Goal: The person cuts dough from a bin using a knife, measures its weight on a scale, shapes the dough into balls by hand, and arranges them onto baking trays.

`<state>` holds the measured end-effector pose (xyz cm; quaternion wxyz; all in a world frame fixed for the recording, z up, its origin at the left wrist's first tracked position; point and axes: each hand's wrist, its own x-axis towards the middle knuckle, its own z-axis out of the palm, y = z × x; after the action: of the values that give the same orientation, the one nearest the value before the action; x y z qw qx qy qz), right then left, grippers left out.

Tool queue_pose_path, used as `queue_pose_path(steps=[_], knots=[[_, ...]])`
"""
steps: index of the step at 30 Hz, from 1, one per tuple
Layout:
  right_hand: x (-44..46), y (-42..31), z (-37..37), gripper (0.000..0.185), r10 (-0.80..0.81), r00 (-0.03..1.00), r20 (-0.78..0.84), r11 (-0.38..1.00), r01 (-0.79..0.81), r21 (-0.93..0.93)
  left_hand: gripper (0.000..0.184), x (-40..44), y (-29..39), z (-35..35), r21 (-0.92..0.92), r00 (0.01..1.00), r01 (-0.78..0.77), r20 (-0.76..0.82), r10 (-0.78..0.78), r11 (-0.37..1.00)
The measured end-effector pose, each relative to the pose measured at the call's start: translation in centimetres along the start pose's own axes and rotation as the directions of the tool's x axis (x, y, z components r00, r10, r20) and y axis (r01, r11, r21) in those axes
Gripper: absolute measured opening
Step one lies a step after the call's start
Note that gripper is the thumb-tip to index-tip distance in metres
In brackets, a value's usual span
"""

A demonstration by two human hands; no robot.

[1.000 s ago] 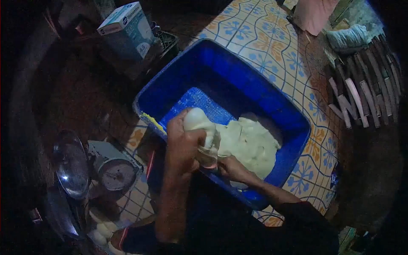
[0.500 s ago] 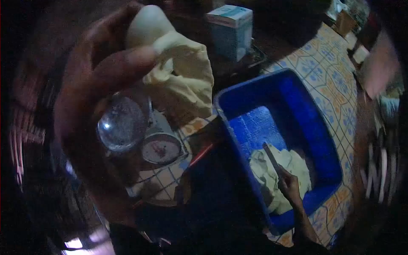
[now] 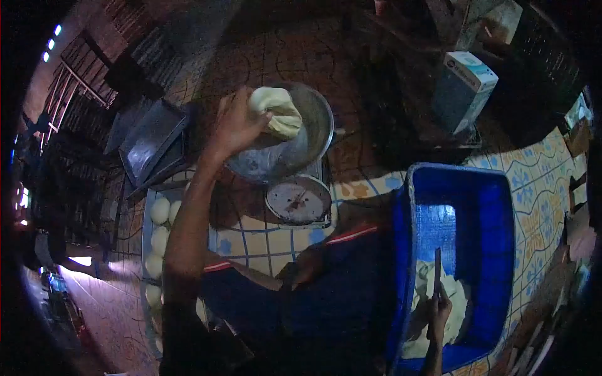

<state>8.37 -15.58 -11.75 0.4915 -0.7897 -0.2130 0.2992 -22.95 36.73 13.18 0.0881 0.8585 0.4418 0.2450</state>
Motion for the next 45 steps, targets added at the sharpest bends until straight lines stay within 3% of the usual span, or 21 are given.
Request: queue_pose_path(steps=[2,4,6,8,9,11,12,13,15,18,20,22,23,24,27,29,34,36,40,42,45], knots=[[0.0,-1.7,0.2,0.046,0.016,1.0,-0.017,0.997,-0.017,-0.078,0.06,-3.3,-0.4,1.9,0.137,0.998,0.05,-0.05,-0.043,0.989],[0.3,0.5,-0.1,0.044,-0.007,0.998,-0.064,0.997,0.013,0.082,0.068,-6.3,0.0,3.4,0.645,0.943,0.267,-0.327,-0.057,0.716],[0.7,-0.7,0.3,0.042,-0.09,0.994,-0.067,0.996,0.089,-0.016,0.065,-8.6,1.2,3.6,0.545,0.918,0.3,-0.388,-0.081,0.783],[0.3,-1.7,0.0,0.04,0.123,0.992,-0.042,0.989,-0.126,-0.077,0.054,-11.1,3.5,3.7,0.262,0.898,0.264,-0.419,-0.137,0.928],[1.3,2.8,-0.9,0.04,-0.082,0.995,-0.063,0.995,0.078,-0.057,0.046,-12.4,5.4,4.2,0.067,0.909,0.204,-0.384,-0.164,0.977],[0.7,-1.0,-0.7,0.041,-0.027,0.998,-0.057,0.999,0.029,0.022,0.029,-14.9,11.0,7.2,-0.386,0.958,0.125,-0.192,-0.213,0.914],[0.5,-2.5,-0.5,0.041,0.024,0.999,-0.045,0.994,-0.019,0.112,0.025,-15.5,14.3,7.8,-0.253,0.983,-0.164,-0.122,0.137,0.953],[1.3,1.0,-1.9,0.042,-0.154,0.987,-0.038,0.965,0.159,0.207,0.023,-16.2,16.9,9.5,-0.398,0.962,-0.261,-0.028,0.272,0.88],[1.3,-0.3,-2.8,0.043,-0.116,0.991,-0.064,0.978,0.125,0.165,0.025,-18.1,22.5,14.1,-0.501,0.793,-0.37,0.269,0.547,0.783],[1.1,-3.9,-3.1,0.043,-0.009,0.984,-0.177,0.992,0.031,0.123,0.018,-21.1,30.4,22.3,-0.581,0.621,-0.422,0.375,0.688,0.696],[1.6,-1.7,-4.8,0.043,-0.11,0.969,-0.22,0.982,0.14,0.128,0.012,-26.6,33.7,28.4,-0.516,0.698,-0.577,0.091,0.711,0.633],[2.2,-1.3,-5.4,0.042,-0.101,0.966,-0.237,0.985,0.131,0.112,0.012,-26.4,35.3,28.1,-0.437,0.283,-0.492,0.737,0.613,0.753],[2.3,-1.2,-5.5,0.042,-0.079,0.962,-0.262,0.985,0.115,0.125,0.038,-30.5,36.9,32.6,-0.243,0.278,-0.63,0.816,0.507,0.738],[2.1,-1.2,-5.5,0.042,-0.05,0.956,-0.289,0.986,0.094,0.138,0.014,-30.7,35.4,30.8,-0.102,0.473,-0.71,0.664,0.579,0.696],[2.4,-1.8,-5.5,0.04,-0.094,0.965,-0.246,0.984,0.128,0.125,0.011,-28.7,35.2,28.5,-0.264,0.276,-0.63,0.803,0.528,0.73],[3.0,-1.5,-5.5,0.04,-0.09,0.977,-0.191,0.994,0.099,0.037,0.015,-28.0,33.9,28.2,-0.514,0.398,-0.292,0.702,0.591,0.807],[-0.7,-1.2,-3.4,0.028,-0.051,0.973,0.227,0.998,0.042,0.047,0.024,-26.6,34.2,27.2,-0.635,0.721,-0.126,0.469,0.51,0.762],[-4.0,-5.2,-2.3,0.023,0.423,0.891,0.164,0.895,-0.382,-0.232,0.023,-25.1,34.3,26.9,-0.632,0.666,0.173,0.64,0.383,0.755],[-11.3,-7.8,-5.3,0.027,0.42,0.861,0.286,0.901,-0.433,-0.018,0.032,-22.2,34.7,23.0,-0.791,0.885,0.263,0.426,0.188,0.553],[-11.8,-7.5,-5.6,0.039,0.45,0.838,0.31,0.878,-0.478,0.019,0.032,-18.6,33.9,19.3,-0.832,0.967,0.019,0.155,0.2,0.554],[-8.9,-5.1,-3.9,0.042,0.346,0.917,-0.198,0.937,-0.328,0.119,0.038,-12.9,28.1,9.6,-0.773,0.949,-0.199,0.002,0.316,0.602]])
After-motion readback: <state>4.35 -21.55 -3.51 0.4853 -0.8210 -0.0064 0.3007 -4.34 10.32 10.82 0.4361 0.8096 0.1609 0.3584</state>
